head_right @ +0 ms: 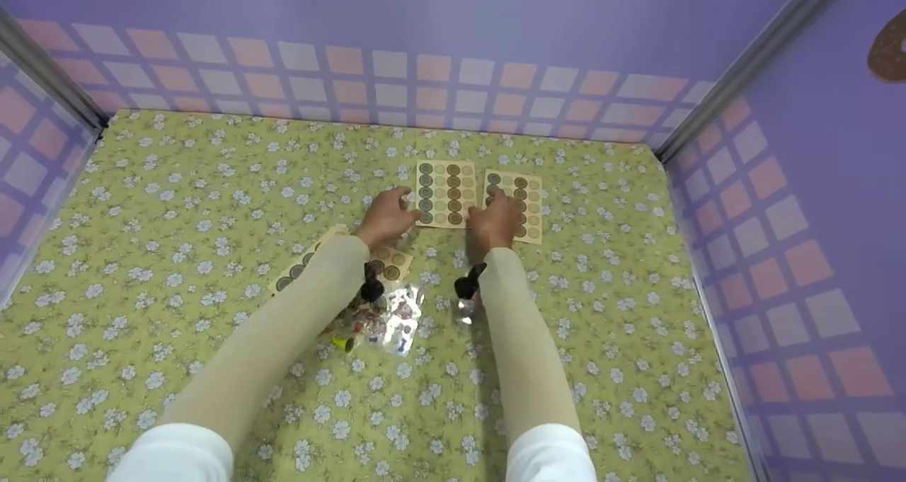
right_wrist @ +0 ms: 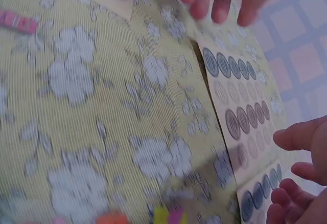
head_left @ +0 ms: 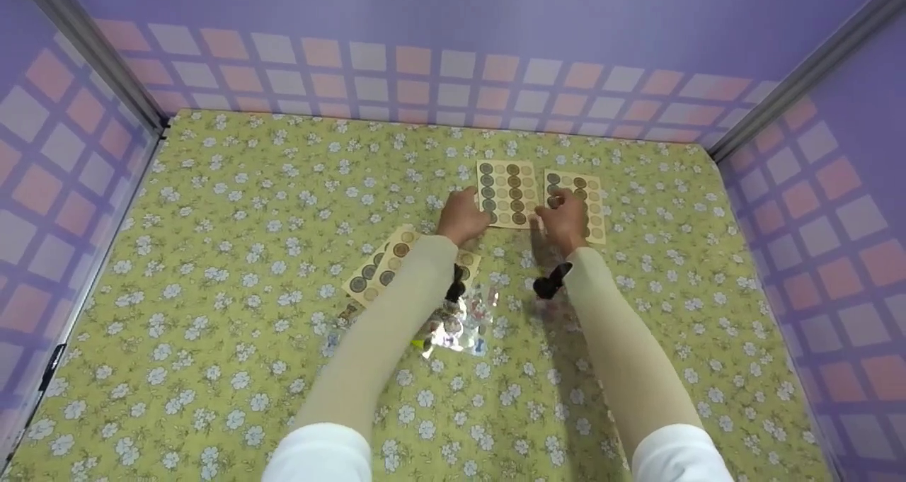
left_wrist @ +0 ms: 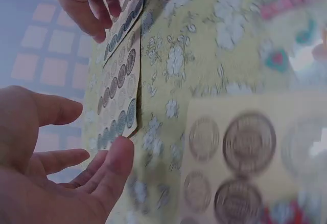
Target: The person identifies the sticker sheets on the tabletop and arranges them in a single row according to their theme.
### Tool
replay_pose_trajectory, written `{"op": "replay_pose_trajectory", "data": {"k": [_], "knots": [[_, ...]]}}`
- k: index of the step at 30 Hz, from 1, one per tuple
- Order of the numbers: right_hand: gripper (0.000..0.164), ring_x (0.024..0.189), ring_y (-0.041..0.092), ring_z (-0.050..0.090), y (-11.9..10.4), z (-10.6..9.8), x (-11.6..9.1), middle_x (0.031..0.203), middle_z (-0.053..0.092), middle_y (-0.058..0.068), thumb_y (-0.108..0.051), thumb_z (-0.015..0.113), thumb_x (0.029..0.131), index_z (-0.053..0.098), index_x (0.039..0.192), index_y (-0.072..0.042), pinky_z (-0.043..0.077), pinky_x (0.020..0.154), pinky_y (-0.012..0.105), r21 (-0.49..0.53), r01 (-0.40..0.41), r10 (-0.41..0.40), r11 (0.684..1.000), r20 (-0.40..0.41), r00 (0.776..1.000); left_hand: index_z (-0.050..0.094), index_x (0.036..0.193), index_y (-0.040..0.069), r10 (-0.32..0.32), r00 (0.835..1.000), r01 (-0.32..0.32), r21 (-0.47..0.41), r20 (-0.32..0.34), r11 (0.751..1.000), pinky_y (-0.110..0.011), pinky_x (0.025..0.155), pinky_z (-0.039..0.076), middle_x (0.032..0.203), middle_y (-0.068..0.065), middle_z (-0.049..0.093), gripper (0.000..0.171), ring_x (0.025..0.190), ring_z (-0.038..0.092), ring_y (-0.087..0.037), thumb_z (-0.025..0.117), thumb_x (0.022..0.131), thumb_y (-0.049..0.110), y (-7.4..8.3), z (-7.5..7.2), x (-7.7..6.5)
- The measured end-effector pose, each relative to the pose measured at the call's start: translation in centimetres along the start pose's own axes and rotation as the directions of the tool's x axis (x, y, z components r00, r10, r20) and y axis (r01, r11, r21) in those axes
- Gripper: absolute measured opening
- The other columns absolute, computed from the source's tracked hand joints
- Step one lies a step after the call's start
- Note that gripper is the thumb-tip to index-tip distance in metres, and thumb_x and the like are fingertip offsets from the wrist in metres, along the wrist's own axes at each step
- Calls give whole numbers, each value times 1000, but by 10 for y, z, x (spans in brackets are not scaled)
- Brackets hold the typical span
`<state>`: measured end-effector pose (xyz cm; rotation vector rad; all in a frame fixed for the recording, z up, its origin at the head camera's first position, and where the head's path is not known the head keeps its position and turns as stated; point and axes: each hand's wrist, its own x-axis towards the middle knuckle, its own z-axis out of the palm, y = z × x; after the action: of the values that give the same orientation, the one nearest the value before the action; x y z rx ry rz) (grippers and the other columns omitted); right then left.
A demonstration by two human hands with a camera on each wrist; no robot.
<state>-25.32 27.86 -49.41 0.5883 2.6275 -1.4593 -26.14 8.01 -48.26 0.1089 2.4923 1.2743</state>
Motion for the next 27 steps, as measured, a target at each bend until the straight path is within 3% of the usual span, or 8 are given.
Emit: {"op": "replay_pose_trajectory", "data": {"k": [2,5,11,13,17,20,24,27], "knots": [[55,120,29,55,3,-7,2,147,42,15,-15,59,95,40,147,-9,51,90,40,-12,-14,14,1000,-17,1000,37,148,5,26,1000,-27,105,14,994,-43,109,41,147,-18,42,62,132,46,-32,59,94,25,-1,-8,-6],[58,125,29,53,7,-17,4,153,36,14,-13,60,94,39,147,-7,51,96,42,6,-22,23,1000,-28,999,40,146,5,26,999,-31,241,26,970,-46,106,43,146,-19,41,64,131,47,-34,64,92,30,-4,-19,-16],[61,144,28,34,16,-31,-1,158,30,11,-13,62,94,36,149,-7,40,111,43,10,3,-3,1000,5,1000,46,141,4,42,997,-67,457,65,887,-53,97,48,141,-21,44,66,126,47,-37,68,89,37,-20,-35,-40],[60,144,28,34,17,-35,-3,158,30,11,-12,59,96,34,150,-8,40,111,42,5,15,-15,1000,28,999,44,142,3,55,994,-98,512,99,853,-55,97,47,144,-22,40,68,130,44,-39,67,89,38,-25,-38,-49],[56,136,33,44,19,-41,-4,154,36,17,-10,54,98,34,150,-6,44,106,45,-98,70,-64,993,62,996,43,143,2,56,986,-137,568,157,811,-54,96,49,148,-25,33,69,132,40,-42,66,89,39,-35,-45,-67],[55,126,38,50,21,-44,-2,149,40,23,-11,56,95,40,147,-4,45,102,50,-239,121,-105,963,80,991,47,139,0,68,983,-158,600,171,784,-54,91,52,142,-27,40,63,124,47,-43,62,93,39,-43,-49,-78],[36,118,40,52,24,-44,0,143,43,29,-14,61,94,55,125,2,46,96,52,-373,156,-122,915,112,986,57,127,-2,108,982,-186,660,158,728,-53,78,56,126,-27,52,49,107,57,-42,60,95,36,-53,-54,-90],[24,99,36,52,28,-43,1,127,49,29,-18,61,94,53,103,2,44,80,46,-434,149,-112,889,110,988,64,119,2,115,981,-194,685,159,702,-53,73,57,122,-26,56,44,103,59,-42,63,93,38,-60,-56,-94]]}}
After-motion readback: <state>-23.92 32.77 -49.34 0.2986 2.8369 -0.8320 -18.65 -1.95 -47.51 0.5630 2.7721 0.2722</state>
